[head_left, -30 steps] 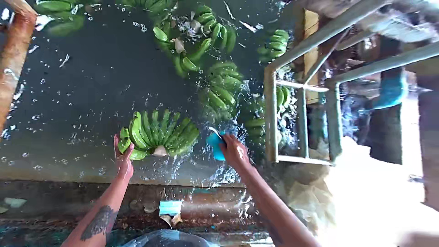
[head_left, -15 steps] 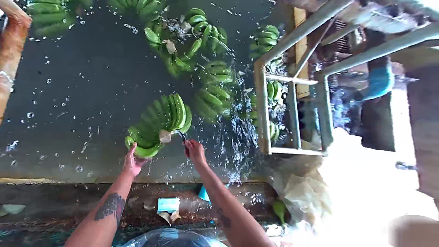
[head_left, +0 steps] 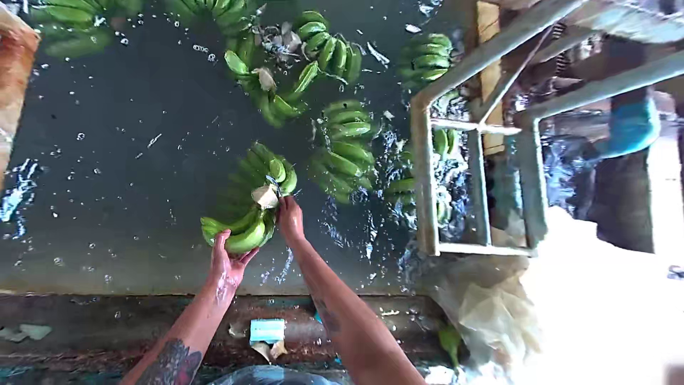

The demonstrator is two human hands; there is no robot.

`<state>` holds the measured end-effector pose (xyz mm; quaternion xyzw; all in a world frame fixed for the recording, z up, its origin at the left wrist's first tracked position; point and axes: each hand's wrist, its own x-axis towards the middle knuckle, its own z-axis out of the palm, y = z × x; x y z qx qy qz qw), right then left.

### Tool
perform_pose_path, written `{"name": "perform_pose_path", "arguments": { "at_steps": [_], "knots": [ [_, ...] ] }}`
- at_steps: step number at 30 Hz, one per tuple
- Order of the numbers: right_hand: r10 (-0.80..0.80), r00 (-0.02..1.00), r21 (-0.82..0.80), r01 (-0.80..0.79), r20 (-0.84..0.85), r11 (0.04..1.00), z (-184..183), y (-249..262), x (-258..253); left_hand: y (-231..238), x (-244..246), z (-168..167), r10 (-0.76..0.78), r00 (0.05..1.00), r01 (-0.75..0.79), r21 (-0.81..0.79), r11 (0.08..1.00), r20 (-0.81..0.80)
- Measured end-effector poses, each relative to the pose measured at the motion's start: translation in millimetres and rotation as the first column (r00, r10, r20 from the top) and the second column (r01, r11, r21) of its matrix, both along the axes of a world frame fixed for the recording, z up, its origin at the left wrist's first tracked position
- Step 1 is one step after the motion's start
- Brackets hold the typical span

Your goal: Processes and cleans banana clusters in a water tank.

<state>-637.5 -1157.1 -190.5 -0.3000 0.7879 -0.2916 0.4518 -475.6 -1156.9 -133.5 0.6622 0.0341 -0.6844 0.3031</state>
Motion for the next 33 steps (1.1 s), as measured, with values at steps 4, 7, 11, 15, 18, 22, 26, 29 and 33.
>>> {"name": "perform_pose_path", "arguments": {
  "at_steps": [4, 7, 11, 15, 18, 22, 26, 29, 33],
  "knots": [
    [-0.042, 0.989, -0.106, 0.057, 0.139, 0.993, 20.9, 23.6, 1.6, 13.4, 6.2, 13.0, 0.000, 1.000, 0.000, -0.018, 1.000, -0.016],
    [-0.036, 0.988, -0.106, 0.052, 0.148, 0.993, 25.0, 21.9, -11.4, 18.3, -9.5, 20.5, 0.010, 1.000, -0.011, -0.046, 0.999, -0.013],
    [-0.012, 0.900, -0.160, 0.091, 0.436, 0.983, 64.0, 54.8, 3.7, 6.9, -11.2, 8.2, 0.004, 1.000, -0.008, -0.156, 0.988, -0.024],
    [-0.226, 0.879, -0.258, 0.354, 0.419, 0.899, 66.7, 57.0, -13.5, 11.8, -9.0, 9.3, -0.042, 0.999, 0.039, -0.146, 0.989, -0.016],
    [-0.226, 0.952, -0.152, 0.259, 0.205, 0.954, 46.6, 41.6, -43.5, 8.1, -8.8, 11.1, -0.063, 0.998, 0.062, -0.138, 0.988, 0.001],
    [-0.050, 0.999, -0.084, 0.050, 0.002, 0.995, 24.7, 46.2, -27.2, 3.8, -2.6, 19.8, -0.055, 0.998, 0.054, -0.050, 0.997, -0.008],
    [0.087, 0.980, -0.010, -0.090, -0.181, 0.996, 23.8, 22.1, -7.8, 3.1, -1.2, 33.4, -0.004, 0.999, 0.005, 0.028, 1.000, -0.033],
    [0.160, 0.962, 0.100, -0.141, -0.221, 0.985, 31.9, 3.1, 2.2, 0.6, -3.1, 34.2, 0.025, 0.999, -0.023, 0.078, 0.997, -0.027],
    [0.074, 0.995, 0.035, -0.076, 0.059, 0.996, 44.2, 32.5, 8.6, 6.5, 3.6, 42.0, -0.004, 1.000, 0.005, 0.059, 0.998, -0.006]
  ]
}}
